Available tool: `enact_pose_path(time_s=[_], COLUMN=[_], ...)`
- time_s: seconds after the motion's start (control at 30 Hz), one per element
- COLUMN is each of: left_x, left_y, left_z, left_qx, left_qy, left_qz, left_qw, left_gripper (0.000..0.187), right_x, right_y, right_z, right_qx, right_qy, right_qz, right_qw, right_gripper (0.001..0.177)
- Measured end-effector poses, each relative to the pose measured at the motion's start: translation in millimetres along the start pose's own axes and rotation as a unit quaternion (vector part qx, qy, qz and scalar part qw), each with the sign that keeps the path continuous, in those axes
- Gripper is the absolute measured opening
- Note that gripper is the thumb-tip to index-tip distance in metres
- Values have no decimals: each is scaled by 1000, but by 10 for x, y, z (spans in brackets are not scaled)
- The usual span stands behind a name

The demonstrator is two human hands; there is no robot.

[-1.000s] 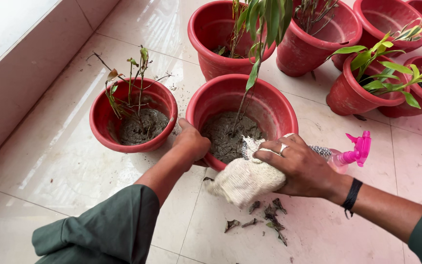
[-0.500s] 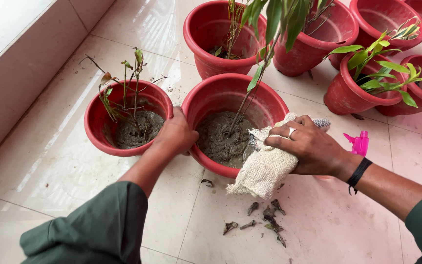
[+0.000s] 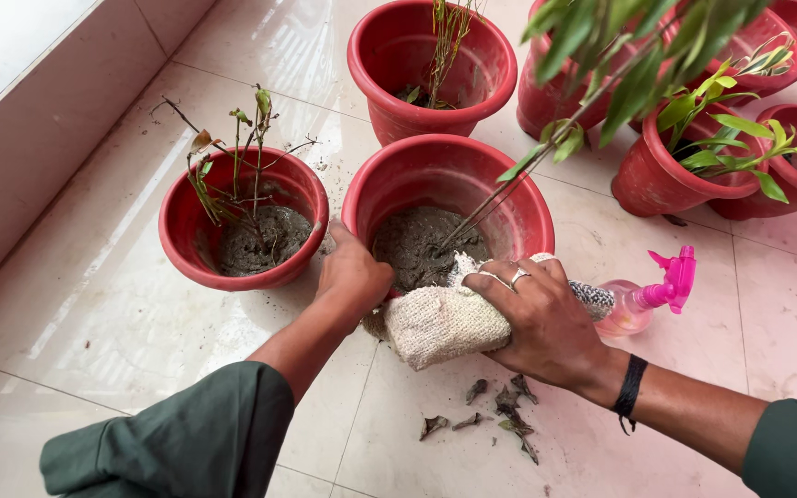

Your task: The person wipes a plant pot with a cloth, cleans the leaves of a potted plant using the cloth, and holds a spray bottle next to the pot.

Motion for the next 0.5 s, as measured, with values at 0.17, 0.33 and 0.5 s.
enact_pose_path(time_s=[0.17,0.33,0.5], left_x=[-20,-182,-296], left_y=[-43,-229,-240], left_z=[-19,-31,-85], left_qx=[5,34,50], left_qy=[8,12,44], left_qz=[8,3,51], left_qw=[1000,999,996], left_gripper=[81,73,68], right_x=[-69,-63,-127], right_y=[-8,13,-52], right_z=[-35,-208,-504], right_qx=[-96,-157,-200], right_qy=[-21,-19,-9], right_qz=[8,27,52], right_qw=[995,987,978], right_gripper=[71,69,71])
Point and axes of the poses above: each hand's wrist, its own y-axis away from the middle knuckle, its own x-axis out of the palm, z = x × y, the point moved 6 cm from there along -y, towards the middle knuckle, and after that the axes turned 9 degrees about z, right-handed, at the moved point
